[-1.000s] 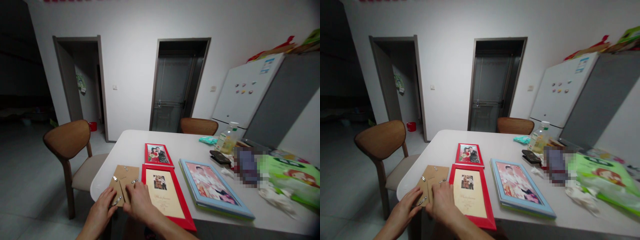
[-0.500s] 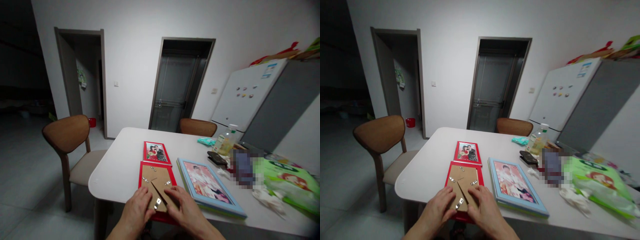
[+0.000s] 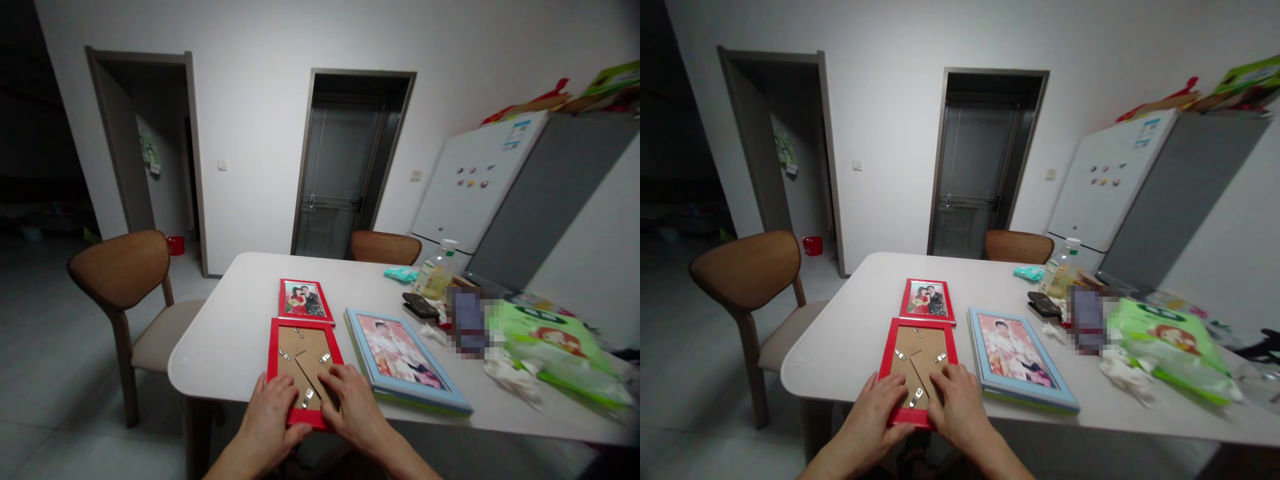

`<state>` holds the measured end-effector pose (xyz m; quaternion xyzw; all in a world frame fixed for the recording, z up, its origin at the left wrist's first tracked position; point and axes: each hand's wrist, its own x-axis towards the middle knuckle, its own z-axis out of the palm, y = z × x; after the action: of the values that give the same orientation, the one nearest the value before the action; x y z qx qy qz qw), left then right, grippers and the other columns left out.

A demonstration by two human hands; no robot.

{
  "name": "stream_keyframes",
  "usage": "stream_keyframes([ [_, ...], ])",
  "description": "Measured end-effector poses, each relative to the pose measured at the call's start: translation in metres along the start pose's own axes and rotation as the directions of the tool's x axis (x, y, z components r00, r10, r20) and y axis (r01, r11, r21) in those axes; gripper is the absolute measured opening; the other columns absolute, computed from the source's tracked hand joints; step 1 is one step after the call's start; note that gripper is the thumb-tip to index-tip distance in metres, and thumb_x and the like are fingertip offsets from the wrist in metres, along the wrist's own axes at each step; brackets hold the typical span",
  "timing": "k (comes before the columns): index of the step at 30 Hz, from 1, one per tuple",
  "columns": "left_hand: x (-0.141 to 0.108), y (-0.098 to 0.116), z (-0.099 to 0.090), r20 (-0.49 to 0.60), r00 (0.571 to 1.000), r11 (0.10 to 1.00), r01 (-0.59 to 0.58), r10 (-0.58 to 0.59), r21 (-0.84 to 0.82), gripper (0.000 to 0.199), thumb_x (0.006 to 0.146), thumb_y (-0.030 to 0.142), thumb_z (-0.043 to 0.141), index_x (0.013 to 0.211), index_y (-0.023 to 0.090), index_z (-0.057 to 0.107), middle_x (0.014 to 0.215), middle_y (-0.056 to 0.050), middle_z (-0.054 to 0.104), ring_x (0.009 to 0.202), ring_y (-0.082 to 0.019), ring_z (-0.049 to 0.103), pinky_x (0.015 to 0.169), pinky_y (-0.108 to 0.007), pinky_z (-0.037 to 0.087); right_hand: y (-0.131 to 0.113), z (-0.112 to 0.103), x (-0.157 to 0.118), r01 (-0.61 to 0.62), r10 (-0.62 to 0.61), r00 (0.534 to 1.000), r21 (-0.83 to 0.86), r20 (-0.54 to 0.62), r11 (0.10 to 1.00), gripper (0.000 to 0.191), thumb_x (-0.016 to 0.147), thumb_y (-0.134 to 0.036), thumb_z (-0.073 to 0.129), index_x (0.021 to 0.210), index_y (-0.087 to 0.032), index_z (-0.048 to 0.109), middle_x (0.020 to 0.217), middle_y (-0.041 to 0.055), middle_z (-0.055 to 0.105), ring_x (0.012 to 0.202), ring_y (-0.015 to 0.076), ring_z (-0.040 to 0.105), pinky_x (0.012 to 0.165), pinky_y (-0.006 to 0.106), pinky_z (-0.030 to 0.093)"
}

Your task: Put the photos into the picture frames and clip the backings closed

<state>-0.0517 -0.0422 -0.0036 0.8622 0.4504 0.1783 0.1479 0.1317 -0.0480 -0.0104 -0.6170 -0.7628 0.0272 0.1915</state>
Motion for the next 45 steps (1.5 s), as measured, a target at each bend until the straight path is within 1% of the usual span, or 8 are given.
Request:
stream_keyframes([
  [12, 0.000, -0.002, -0.004, 0.037, 0.998, 0.997, 0.047, -0.045, -0.057, 0.054, 0.063, 0.032, 0.064, 0.111, 0.015, 0.047, 0.121, -0.012, 0.048, 0.113, -0.024, 0.041, 0.099, -0.043, 0.023, 0.017, -0.001, 0.037, -0.039, 0.040, 0.999, -0.136, 0.005, 0.990, 0.022, 0.076, -0.021, 0.038, 0.081, -0.016, 0.059, 0.089, 0.0089, 0.050, 0.085, 0.0192, 0.042, 0.076, 0.029, 0.032],
  [19, 0.000, -0.001, -0.004, 0.044, 0.997, 0.996, 0.060, -0.057, -0.068, 0.054, 0.064, 0.033, 0.064, 0.112, 0.014, 0.047, 0.121, -0.012, 0.048, 0.113, -0.024, 0.040, 0.099, -0.042, 0.022, 0.021, 0.002, 0.036, -0.014, 0.012, 1.000, -0.066, -0.022, 0.998, 0.023, 0.077, -0.018, 0.036, 0.076, -0.014, 0.059, 0.088, 0.0094, 0.050, 0.085, 0.0185, 0.043, 0.078, 0.028, 0.033],
  [23, -0.001, -0.003, -0.003, 0.029, 0.999, 0.997, 0.041, -0.039, -0.072, 0.050, 0.065, 0.034, 0.063, 0.109, 0.016, 0.048, 0.119, -0.011, 0.049, 0.112, -0.024, 0.041, 0.099, -0.043, 0.022, 0.017, 0.000, 0.031, -0.009, 0.008, 0.999, -0.034, -0.039, 0.999, 0.024, 0.076, -0.017, 0.037, 0.085, -0.014, 0.059, 0.091, 0.0091, 0.050, 0.088, 0.0186, 0.043, 0.079, 0.029, 0.033],
  [26, -0.001, -0.005, 0.000, 0.029, 0.999, 0.998, 0.030, -0.028, -0.062, 0.049, 0.064, 0.034, 0.064, 0.108, 0.016, 0.049, 0.120, -0.012, 0.049, 0.112, -0.024, 0.041, 0.099, -0.044, 0.023, 0.007, -0.002, 0.018, 0.105, -0.104, 0.994, 0.045, -0.033, 0.993, 0.027, 0.075, -0.015, 0.038, 0.094, -0.019, 0.058, 0.098, 0.0067, 0.049, 0.092, 0.0177, 0.042, 0.081, 0.030, 0.033],
  [31, -0.001, -0.008, 0.003, 0.033, 0.999, 0.999, 0.025, -0.023, -0.046, 0.045, 0.064, 0.035, 0.065, 0.103, 0.016, 0.052, 0.121, -0.011, 0.048, 0.114, -0.024, 0.040, 0.099, -0.043, 0.023, -0.016, -0.008, 0.000, 0.255, -0.267, 0.961, 0.139, 0.075, 0.957, 0.025, 0.072, -0.015, 0.043, 0.087, -0.025, 0.061, 0.095, 0.0028, 0.050, 0.090, 0.0167, 0.042, 0.079, 0.031, 0.032],
  [34, 0.000, -0.009, 0.004, 0.027, 1.000, 0.998, 0.015, -0.013, -0.054, 0.036, 0.065, 0.037, 0.063, 0.095, 0.018, 0.055, 0.121, -0.009, 0.049, 0.114, -0.024, 0.040, 0.099, -0.044, 0.023, -0.023, -0.012, -0.004, 0.249, -0.262, 0.961, 0.124, 0.095, 0.960, 0.022, 0.074, -0.018, 0.043, 0.083, -0.026, 0.062, 0.095, 0.0026, 0.050, 0.091, 0.0174, 0.041, 0.079, 0.032, 0.032],
  [40, 0.000, -0.010, 0.005, 0.015, 1.000, 0.997, 0.019, -0.018, -0.073, 0.051, 0.065, 0.038, 0.063, 0.109, 0.016, 0.049, 0.118, -0.011, 0.050, 0.112, -0.025, 0.042, 0.098, -0.043, 0.024, -0.024, -0.018, -0.007, 0.288, -0.304, 0.946, 0.144, 0.110, 0.947, 0.022, 0.076, -0.020, 0.042, 0.083, -0.025, 0.062, 0.093, 0.0023, 0.052, 0.090, 0.0170, 0.041, 0.080, 0.032, 0.032],
  [45, -0.001, -0.008, 0.002, 0.033, 0.999, 0.997, 0.030, -0.028, -0.071, 0.053, 0.063, 0.034, 0.065, 0.109, 0.013, 0.049, 0.118, -0.012, 0.050, 0.111, -0.025, 0.042, 0.098, -0.042, 0.025, -0.018, -0.006, 0.014, 0.220, -0.234, 0.971, 0.218, 0.040, 0.951, 0.028, 0.079, -0.019, 0.036, 0.091, -0.021, 0.061, 0.093, 0.0052, 0.054, 0.087, 0.0164, 0.045, 0.078, 0.030, 0.034],
])
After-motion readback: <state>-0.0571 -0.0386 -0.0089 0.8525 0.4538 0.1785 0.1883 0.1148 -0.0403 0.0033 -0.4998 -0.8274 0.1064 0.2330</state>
